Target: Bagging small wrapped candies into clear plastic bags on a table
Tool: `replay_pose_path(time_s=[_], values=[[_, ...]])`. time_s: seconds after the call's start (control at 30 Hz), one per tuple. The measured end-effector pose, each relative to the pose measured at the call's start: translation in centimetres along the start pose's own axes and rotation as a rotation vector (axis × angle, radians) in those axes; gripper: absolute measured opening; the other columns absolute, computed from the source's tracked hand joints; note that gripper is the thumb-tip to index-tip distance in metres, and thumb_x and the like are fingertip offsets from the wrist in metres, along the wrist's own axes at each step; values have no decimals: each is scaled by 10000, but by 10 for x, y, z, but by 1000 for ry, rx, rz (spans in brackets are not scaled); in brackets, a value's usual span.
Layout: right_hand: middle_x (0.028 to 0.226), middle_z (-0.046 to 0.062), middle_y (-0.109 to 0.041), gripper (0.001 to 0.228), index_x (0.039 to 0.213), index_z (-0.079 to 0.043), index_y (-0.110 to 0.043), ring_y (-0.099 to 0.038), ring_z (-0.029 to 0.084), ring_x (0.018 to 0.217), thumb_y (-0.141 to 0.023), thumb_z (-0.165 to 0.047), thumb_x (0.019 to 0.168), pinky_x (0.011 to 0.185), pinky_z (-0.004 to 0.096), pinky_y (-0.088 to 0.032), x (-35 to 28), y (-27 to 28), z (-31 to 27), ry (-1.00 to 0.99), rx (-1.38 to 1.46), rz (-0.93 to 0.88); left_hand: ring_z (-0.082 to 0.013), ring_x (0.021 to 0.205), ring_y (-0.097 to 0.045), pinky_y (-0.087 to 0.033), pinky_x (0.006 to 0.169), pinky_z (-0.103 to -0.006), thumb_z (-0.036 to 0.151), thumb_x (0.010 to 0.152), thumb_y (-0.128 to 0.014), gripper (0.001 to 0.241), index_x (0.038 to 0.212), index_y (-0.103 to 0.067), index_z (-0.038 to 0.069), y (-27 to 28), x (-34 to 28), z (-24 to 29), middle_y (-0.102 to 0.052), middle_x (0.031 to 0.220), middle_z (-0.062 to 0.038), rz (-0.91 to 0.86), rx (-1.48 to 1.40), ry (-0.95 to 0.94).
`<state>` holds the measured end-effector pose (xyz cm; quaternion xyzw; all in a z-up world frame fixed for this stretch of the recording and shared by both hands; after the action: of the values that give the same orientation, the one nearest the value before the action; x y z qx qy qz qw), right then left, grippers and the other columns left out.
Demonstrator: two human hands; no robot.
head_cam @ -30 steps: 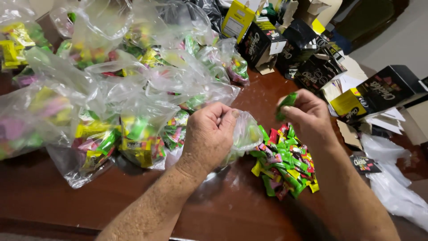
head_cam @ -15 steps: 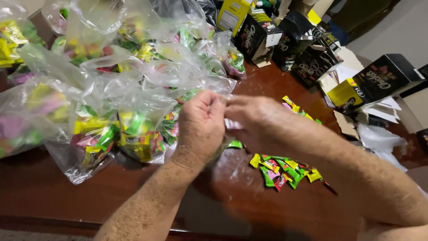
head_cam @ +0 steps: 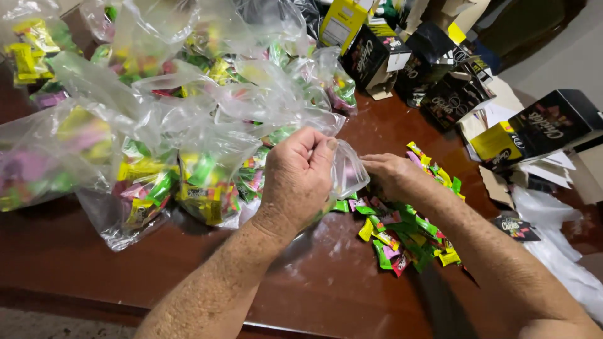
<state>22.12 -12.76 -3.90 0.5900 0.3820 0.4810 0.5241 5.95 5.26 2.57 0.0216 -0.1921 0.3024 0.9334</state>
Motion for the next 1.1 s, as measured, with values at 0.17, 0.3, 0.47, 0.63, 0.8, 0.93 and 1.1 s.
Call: replay_pose_path(time_s=[0.17,0.3,0.47,0.63,0.8,0.93,1.1], values=[[1140,83,-706,303,1133,-154,-731,-710,317,1065,-715,-114,833,856,437,-604,-22,-22,49,-67,-27,25,-220,558,-630,-550,588,-360,198,966,-612,213,786,-691,116,1,2,1,-602,528,-157,4,17,-13],[1004,-88,-687,254,1014,-323,-697,-706,185,1013,-757,-285,770,925,405,-493,-36,-27,77,-332,-57,-65,-199,522,-596,-545,560,-341,200,969,-616,212,786,-693,123,-3,4,0,-571,482,-141,-22,22,-19],[914,13,-760,228,968,-221,-792,-744,232,911,-819,-126,763,824,391,-558,-41,5,70,-520,256,-50,-170,479,-564,-525,504,-313,201,977,-616,215,792,-692,123,-5,6,-5,-543,434,-127,-38,19,-5],[746,163,-671,248,963,46,-701,-665,201,620,-823,62,747,500,323,-593,-45,22,48,-701,960,135,-146,405,-606,-511,472,-248,197,966,-598,228,775,-686,112,-10,7,-12,-556,394,-86,-69,-54,57],[696,210,-652,167,960,76,-646,-658,233,571,-711,108,810,417,327,-551,-50,22,51,-615,1173,268,-174,381,-612,-485,418,-255,188,975,-591,237,781,-688,92,-9,6,-13,-549,373,-104,-72,-40,57],[696,209,-660,163,942,78,-644,-676,223,578,-721,95,799,411,300,-542,-16,91,-22,-443,1210,347,-168,371,-609,-486,393,-247,187,975,-588,238,780,-691,97,-11,6,-19,-557,382,-106,-79,-76,94],[748,157,-705,231,935,-7,-745,-710,216,654,-782,52,714,472,331,-579,32,122,-87,-347,764,247,-173,382,-626,-506,394,-259,196,971,-591,233,794,-709,101,-13,4,-21,-571,400,-103,-77,-97,119]])
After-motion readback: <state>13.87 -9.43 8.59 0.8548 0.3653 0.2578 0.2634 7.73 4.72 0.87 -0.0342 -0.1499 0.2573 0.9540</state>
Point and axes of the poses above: each hand's wrist, its own x-axis towards the middle knuckle, its own y-axis out of the back of the hand, z = x × y, the point moved 8 cm from there along x, towards the middle knuckle
